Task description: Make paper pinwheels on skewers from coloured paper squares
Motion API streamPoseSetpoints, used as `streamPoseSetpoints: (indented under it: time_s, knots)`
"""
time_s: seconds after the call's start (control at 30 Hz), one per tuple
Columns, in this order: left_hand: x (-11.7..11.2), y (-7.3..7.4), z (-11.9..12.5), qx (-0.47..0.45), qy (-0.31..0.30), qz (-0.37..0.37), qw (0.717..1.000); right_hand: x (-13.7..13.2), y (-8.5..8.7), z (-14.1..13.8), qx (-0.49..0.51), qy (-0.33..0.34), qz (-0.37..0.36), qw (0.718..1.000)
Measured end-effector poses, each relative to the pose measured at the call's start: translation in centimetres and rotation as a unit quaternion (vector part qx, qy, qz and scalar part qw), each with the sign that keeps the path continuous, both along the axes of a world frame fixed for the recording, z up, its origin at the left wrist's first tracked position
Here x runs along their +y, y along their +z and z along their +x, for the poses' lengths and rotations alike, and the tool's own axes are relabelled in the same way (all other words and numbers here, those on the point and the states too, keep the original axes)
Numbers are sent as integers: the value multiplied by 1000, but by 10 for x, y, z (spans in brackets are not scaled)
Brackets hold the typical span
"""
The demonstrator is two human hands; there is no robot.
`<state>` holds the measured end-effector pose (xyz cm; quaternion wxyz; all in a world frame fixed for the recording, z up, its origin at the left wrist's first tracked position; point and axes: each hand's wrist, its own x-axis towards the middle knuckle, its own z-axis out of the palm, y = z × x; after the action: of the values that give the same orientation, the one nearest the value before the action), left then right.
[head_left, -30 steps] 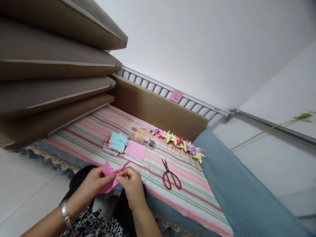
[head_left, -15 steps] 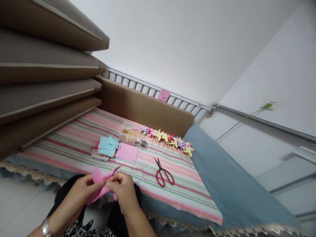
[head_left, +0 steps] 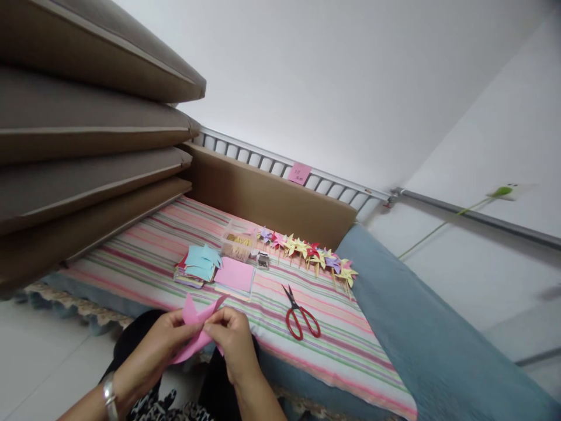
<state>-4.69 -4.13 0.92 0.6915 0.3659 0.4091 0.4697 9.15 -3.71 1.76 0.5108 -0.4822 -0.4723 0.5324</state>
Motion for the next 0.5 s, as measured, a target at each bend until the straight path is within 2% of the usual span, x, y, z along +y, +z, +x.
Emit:
streamPoseSetpoints:
  time_s: [0.2, 0.5]
  knots:
    - [-3, 0, 0, -26, -15, 17, 999, -4, 4, -1, 19, 1, 6, 1000]
    - [-6, 7, 1, -28, -15, 3, 999, -8, 8, 0, 12, -5, 14, 1000]
